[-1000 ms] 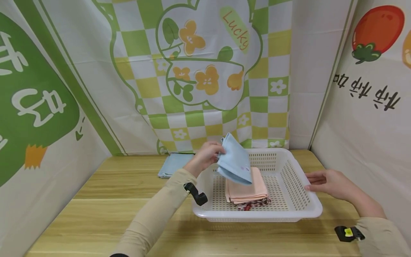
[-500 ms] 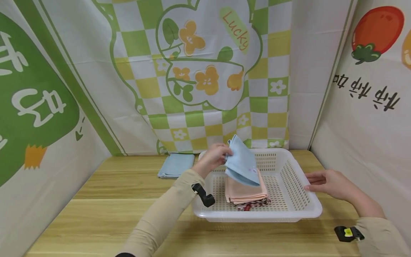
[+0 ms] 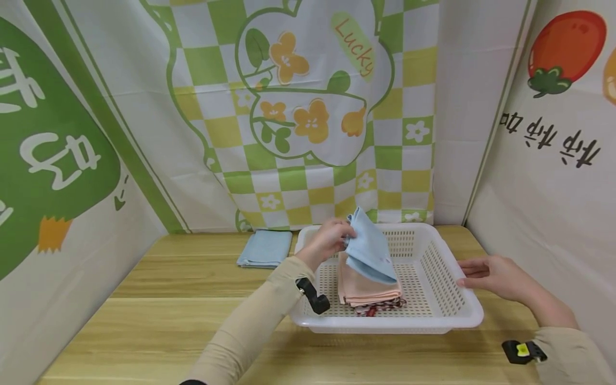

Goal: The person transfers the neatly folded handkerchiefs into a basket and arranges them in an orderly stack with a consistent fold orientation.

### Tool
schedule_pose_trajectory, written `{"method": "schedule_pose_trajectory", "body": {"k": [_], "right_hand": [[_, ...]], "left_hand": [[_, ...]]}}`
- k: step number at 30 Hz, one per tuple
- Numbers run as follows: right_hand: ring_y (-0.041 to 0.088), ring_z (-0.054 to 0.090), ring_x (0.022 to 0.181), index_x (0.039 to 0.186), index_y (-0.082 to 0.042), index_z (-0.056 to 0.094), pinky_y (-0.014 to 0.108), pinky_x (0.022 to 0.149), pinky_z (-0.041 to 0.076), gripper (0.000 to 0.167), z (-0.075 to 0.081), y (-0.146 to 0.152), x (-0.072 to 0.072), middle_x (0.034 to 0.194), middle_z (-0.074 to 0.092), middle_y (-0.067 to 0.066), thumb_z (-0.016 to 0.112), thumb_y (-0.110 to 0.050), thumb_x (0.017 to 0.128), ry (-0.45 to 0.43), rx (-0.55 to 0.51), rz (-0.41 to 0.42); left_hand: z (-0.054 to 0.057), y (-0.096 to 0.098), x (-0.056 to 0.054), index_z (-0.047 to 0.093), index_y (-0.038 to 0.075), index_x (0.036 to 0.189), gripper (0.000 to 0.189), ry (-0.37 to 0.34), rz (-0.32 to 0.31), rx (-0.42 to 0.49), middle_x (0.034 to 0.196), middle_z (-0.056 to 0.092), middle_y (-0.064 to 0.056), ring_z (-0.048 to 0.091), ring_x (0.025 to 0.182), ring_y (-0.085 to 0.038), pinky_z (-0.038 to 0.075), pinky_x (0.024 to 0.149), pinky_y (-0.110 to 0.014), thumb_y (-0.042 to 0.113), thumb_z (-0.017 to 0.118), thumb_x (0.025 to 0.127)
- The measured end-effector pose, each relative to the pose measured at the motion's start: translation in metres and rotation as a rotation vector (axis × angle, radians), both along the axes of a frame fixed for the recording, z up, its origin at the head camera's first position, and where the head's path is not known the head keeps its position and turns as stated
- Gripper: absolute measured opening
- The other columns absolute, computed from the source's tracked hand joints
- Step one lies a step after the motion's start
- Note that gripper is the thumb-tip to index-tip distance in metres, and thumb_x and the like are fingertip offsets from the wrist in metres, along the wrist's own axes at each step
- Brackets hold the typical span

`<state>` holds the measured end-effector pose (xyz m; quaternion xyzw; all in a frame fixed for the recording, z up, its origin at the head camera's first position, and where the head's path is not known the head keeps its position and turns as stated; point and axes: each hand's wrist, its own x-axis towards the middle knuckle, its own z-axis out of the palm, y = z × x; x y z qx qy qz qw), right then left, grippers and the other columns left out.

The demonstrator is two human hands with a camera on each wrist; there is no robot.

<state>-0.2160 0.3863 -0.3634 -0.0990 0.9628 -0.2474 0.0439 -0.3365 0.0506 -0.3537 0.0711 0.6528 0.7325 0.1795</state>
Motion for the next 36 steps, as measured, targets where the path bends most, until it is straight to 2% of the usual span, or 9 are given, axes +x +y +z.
{"method": "schedule_pose_trajectory", "body": {"k": [5, 12, 15, 19, 27, 31, 34, 36], "right_hand": [[0.007, 0.066, 0.086, 0.124, 0.009, 0.056, 0.023, 0.067, 0.054, 0.058, 0.000, 0.000, 0.000, 0.107, 0.069, 0.018, 0.068, -0.034, 0.087, -0.003, -0.004, -0.004], [0.007, 0.066, 0.086, 0.124, 0.009, 0.056, 0.022, 0.067, 0.053, 0.058, 0.000, 0.000, 0.000, 0.107, 0.069, 0.017, 0.068, -0.034, 0.087, 0.003, -0.003, -0.006], [0.007, 0.066, 0.086, 0.124, 0.008, 0.056, 0.022, 0.067, 0.053, 0.058, 0.000, 0.000, 0.000, 0.107, 0.069, 0.017, 0.068, -0.034, 0.087, 0.012, 0.002, -0.004], [0.007, 0.066, 0.087, 0.124, 0.008, 0.056, 0.022, 0.067, 0.053, 0.058, 0.000, 0.000, 0.000, 0.107, 0.069, 0.017, 0.069, -0.034, 0.087, 0.014, 0.001, -0.003], [0.006, 0.066, 0.086, 0.124, 0.009, 0.056, 0.022, 0.067, 0.053, 0.058, 0.001, -0.001, 0.000, 0.107, 0.069, 0.017, 0.069, -0.033, 0.087, 0.006, -0.010, 0.000], [0.005, 0.066, 0.086, 0.124, 0.009, 0.056, 0.021, 0.067, 0.053, 0.057, 0.001, -0.001, 0.000, 0.107, 0.069, 0.018, 0.069, -0.033, 0.087, 0.006, -0.015, 0.004], [0.004, 0.065, 0.086, 0.123, 0.009, 0.057, 0.021, 0.067, 0.053, 0.057, 0.001, -0.001, 0.001, 0.107, 0.069, 0.018, 0.069, -0.033, 0.087, 0.008, -0.012, 0.006], [0.004, 0.065, 0.086, 0.123, 0.009, 0.057, 0.021, 0.067, 0.053, 0.057, 0.001, -0.001, 0.001, 0.107, 0.069, 0.018, 0.069, -0.033, 0.087, 0.010, -0.011, 0.006]], "left_hand": [[0.000, 0.004, 0.000, 0.053, 0.003, 0.079, 0.011, -0.008, 0.007, -0.006, 0.087, 0.054, -0.005, 0.055, 0.075, -0.015, 0.051, 0.064, -0.023, -0.008, 0.056, 0.077], [0.001, 0.014, 0.002, 0.051, 0.004, 0.077, 0.015, -0.020, -0.002, 0.013, 0.082, 0.052, -0.005, 0.053, 0.070, -0.014, 0.050, 0.060, -0.023, -0.010, 0.056, 0.077], [0.000, 0.017, 0.003, 0.053, 0.003, 0.074, 0.014, -0.026, -0.026, -0.006, 0.078, 0.053, -0.005, 0.052, 0.065, -0.013, 0.049, 0.057, -0.022, -0.011, 0.056, 0.078], [-0.001, 0.018, 0.005, 0.056, -0.001, 0.073, 0.013, -0.030, -0.072, -0.076, 0.074, 0.052, -0.004, 0.050, 0.062, -0.011, 0.047, 0.056, -0.022, -0.012, 0.057, 0.079], [0.001, 0.013, 0.006, 0.050, 0.006, 0.066, 0.024, -0.043, -0.140, -0.145, 0.070, 0.050, -0.003, 0.051, 0.063, -0.012, 0.048, 0.057, -0.023, -0.011, 0.056, 0.082], [0.004, 0.008, 0.006, 0.051, 0.007, 0.072, 0.020, -0.032, -0.146, -0.227, 0.070, 0.050, -0.002, 0.051, 0.062, -0.013, 0.051, 0.057, -0.025, -0.007, 0.060, 0.084], [0.005, 0.005, 0.006, 0.057, 0.003, 0.084, 0.009, -0.016, -0.147, -0.293, 0.074, 0.054, -0.003, 0.055, 0.063, -0.014, 0.056, 0.061, -0.029, -0.003, 0.064, 0.084], [0.005, 0.003, 0.005, 0.060, 0.000, 0.093, 0.011, -0.012, -0.148, -0.306, 0.076, 0.056, -0.004, 0.057, 0.064, -0.015, 0.058, 0.065, -0.031, -0.002, 0.065, 0.084]]}}
